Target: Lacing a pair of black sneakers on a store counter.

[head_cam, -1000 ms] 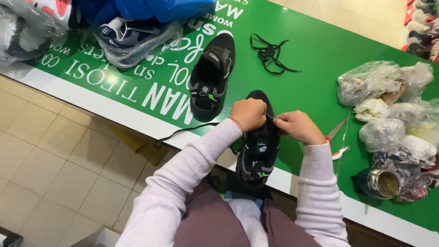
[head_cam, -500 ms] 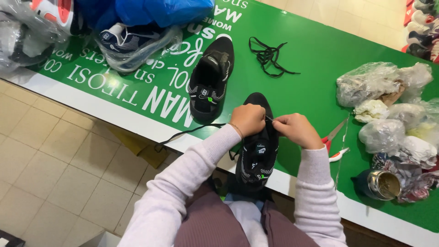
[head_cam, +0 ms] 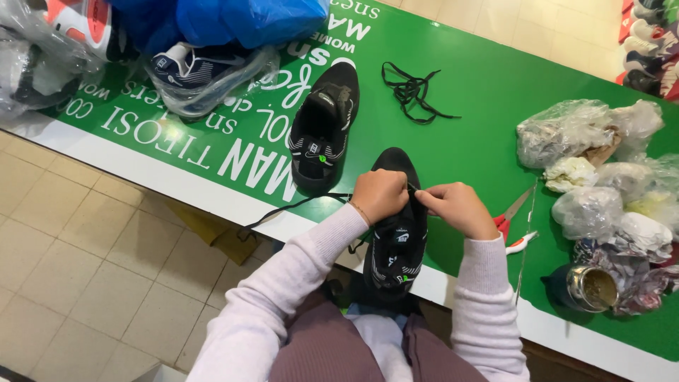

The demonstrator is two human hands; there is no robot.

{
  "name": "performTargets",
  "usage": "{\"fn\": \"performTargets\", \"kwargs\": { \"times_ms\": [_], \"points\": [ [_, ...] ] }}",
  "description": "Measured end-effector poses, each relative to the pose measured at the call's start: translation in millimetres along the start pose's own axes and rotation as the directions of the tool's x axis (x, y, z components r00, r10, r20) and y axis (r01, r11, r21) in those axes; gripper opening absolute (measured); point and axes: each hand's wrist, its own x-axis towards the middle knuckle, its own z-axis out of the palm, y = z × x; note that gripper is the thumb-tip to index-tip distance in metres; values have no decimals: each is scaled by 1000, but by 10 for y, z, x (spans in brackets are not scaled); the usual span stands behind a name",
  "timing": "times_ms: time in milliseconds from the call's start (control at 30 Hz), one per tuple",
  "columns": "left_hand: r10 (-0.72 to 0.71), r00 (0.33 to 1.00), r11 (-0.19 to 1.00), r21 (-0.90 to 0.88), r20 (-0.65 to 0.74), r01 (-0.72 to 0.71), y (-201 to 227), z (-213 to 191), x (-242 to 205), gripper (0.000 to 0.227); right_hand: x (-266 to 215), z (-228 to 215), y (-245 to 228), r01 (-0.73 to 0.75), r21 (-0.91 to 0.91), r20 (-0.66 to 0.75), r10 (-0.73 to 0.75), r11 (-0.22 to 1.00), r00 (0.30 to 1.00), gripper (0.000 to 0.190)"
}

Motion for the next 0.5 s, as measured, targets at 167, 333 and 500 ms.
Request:
{"fn": "performTargets", "kwargs": {
  "times_ms": [167, 333, 500],
  "points": [
    [-6, 1000, 998, -55, 4, 6, -12, -3, -10, 22, -273, -55, -116, 35, 73, 6, -36, 997, 999, 38],
    [10, 1000, 995, -100, -5, -10, -17, 12, -16, 24, -476, 81, -80, 174, 105, -139, -159, 979, 978, 31],
    [22, 1000, 992, -122, 12, -20, -62, -17, 1, 22, -596, 108, -360, 3, 37, -52, -2, 999, 999, 61]
  ]
}}
